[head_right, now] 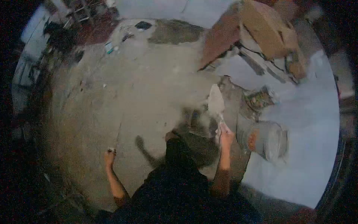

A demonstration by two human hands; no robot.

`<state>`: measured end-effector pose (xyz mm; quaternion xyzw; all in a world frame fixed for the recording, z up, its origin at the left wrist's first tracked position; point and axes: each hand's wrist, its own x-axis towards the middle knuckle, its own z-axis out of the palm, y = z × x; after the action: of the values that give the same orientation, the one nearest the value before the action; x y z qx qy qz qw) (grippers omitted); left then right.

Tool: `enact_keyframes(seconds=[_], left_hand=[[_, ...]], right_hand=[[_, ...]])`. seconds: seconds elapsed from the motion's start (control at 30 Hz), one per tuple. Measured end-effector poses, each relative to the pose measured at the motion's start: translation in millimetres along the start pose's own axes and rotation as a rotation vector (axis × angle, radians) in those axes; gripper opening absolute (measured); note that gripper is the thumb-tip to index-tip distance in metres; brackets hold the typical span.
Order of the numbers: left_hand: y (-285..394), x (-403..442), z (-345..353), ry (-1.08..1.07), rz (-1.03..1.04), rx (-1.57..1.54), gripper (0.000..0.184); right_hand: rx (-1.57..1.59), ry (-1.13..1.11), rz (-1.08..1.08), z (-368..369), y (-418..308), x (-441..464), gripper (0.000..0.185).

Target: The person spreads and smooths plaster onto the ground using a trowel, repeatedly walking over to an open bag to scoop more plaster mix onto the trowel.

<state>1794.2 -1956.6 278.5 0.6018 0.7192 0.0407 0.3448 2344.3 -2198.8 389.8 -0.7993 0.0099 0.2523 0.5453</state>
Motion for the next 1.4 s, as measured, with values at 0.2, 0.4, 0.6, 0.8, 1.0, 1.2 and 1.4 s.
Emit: enact_keyframes(seconds=[0.2,0.4,0.6,0.8,1.0,1.2,1.4], left_hand=[[-70,102,-136,0.089,-0.196,-0.328,0.025],[-179,254,-241,0.136,-0.306,-0.103,0.023],[-188,350,-400,0.092,-0.627,-0.322,0.033],[-287,476,-517,0.216,-0.766,-0.525,0.03],[-500,539,-486,0.48,-0.844,-0.586,0.028],[-595,719,-749,0.45,-0.951,-0.735,0.035],[-705,1052,-1133,0.325,-0.925,-0.793,0.056]], right_hand=[[-0.124,-0.233,0.065,278,-47,-59,0.034],[-0.154,-0.586,-0.166,592,-112,-109,0.03],[-0.234,-0.856,-0.326,914,-161,-151,0.026],[-0.499,-1.134,-0.359,1252,-198,-278,0.026],[-0.463,-1.273,-0.296,1551,-219,-485,0.033],[-0.58,-1.233,-0.15,1852,-228,-704,0.028],[-0.475,-1.385,-0.09,2281,-247,-914,0.033]])
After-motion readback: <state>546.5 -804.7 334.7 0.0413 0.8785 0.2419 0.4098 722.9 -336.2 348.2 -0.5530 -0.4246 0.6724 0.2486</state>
